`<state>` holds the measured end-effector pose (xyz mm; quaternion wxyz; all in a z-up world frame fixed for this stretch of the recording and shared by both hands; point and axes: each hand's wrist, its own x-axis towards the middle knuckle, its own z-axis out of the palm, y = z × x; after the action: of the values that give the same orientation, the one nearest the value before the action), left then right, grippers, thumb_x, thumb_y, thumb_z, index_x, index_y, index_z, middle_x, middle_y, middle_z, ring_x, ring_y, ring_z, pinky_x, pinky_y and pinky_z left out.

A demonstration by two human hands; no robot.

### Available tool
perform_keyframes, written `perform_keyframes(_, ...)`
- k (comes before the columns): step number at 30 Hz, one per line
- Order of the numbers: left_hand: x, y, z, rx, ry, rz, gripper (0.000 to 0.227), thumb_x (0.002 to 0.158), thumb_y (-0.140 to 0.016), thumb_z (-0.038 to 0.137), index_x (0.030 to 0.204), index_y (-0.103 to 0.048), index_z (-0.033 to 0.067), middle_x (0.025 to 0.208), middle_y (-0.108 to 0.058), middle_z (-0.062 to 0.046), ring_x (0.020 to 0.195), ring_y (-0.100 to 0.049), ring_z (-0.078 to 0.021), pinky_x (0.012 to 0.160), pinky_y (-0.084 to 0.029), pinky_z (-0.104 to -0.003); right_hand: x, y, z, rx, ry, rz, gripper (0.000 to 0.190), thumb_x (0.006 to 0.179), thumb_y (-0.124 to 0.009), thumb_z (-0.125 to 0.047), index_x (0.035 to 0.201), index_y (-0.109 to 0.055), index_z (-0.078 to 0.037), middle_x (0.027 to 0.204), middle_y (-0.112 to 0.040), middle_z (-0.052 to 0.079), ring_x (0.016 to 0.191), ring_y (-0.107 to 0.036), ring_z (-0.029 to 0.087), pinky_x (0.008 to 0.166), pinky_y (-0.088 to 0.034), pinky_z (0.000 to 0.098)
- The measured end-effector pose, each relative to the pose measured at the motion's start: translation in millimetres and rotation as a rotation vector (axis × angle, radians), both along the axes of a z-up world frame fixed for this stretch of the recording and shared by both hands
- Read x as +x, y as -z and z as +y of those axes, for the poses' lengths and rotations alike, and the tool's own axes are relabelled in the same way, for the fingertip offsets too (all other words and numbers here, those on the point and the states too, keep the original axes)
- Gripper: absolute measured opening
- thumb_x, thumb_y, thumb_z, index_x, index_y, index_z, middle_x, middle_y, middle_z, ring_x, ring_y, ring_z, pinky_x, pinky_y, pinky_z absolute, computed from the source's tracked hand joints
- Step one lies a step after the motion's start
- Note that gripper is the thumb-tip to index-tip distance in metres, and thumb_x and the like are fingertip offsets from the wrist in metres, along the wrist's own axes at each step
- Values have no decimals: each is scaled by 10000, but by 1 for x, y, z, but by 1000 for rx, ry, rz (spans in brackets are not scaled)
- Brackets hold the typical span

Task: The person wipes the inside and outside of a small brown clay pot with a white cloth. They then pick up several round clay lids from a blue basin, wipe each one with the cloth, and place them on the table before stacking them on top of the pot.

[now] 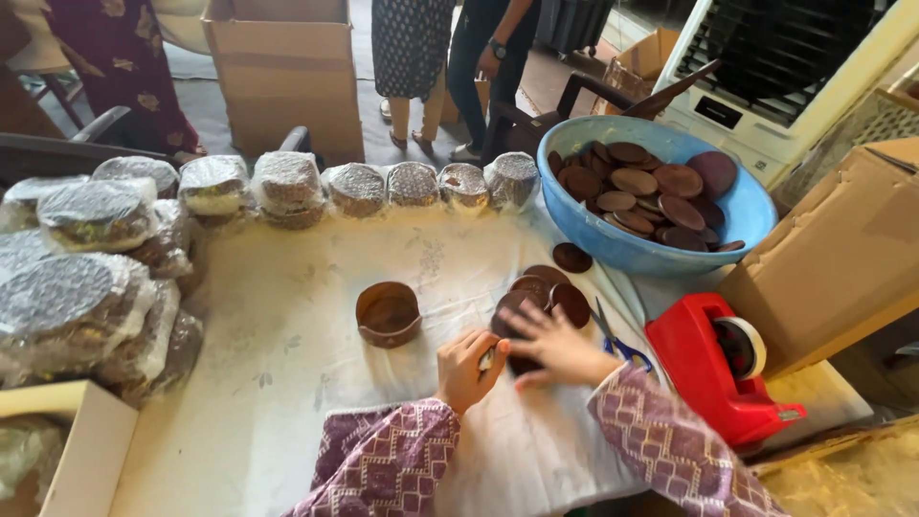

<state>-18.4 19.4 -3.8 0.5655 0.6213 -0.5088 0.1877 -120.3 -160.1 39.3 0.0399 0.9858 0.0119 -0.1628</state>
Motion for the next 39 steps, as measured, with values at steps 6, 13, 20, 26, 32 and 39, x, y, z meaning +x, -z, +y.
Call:
perform_keyframes(6,0,10,-4,87,-23,15,233,963,-713,242,812,-682,68,734,-652,-59,593,-630,-230,540,-496,-361,-14,-43,-13,-15,451,-189,866,782,-749,-593,1542,-412,-351,1690,-128,101,1545,-70,374,1198,-141,647)
perform_keyframes(13,4,-22,2,-54,-81,182,288,1022,-620,315,1201,-586,93,1114,-676,-98,893,-719,-289,701,-550,-396,38,25,1,1152,342,-612,562,1013,-577,-432,1468,-574,-102,1380,-687,41,1201,-640,148,1018,-506,309)
perform_keyframes(20,33,-61,1,139,-123,322,482,1028,-546,421,1355,-423,90,1245,-615,-143,878,-715,-279,697,-541,-406,62,58,-11,1503,164,-840,415,925,-772,-161,1299,-639,-42,1155,-718,27,1012,-677,71,856,-566,221)
perform_keyframes(26,57,-28,-66,327,-176,281,399,1003,-642,422,1301,-578,165,1229,-685,-74,1006,-709,-241,806,-552,-413,27,39,-62,1717,744,-1467,348,958,-726,-366,1155,-678,-83,1017,-742,-2,859,-683,91,645,-549,215)
perform_keyframes(32,42,19,-121,649,-133,-17,848,736,-867,417,1420,-468,115,1302,-604,-138,1202,-558,-340,967,-431,-524,15,48,-81,1714,1012,-1708,567,915,-660,-585,1238,-621,-121,1055,-688,0,861,-678,93,630,-577,238)
perform_keyframes(39,30,13,-142,523,-64,69,981,683,-898,366,1480,-401,80,1335,-604,-171,1199,-565,-369,996,-450,-476,18,39,-71,1659,1091,-1671,624,892,-652,-593,1286,-573,-116,1112,-685,19,876,-664,96,610,-557,232)
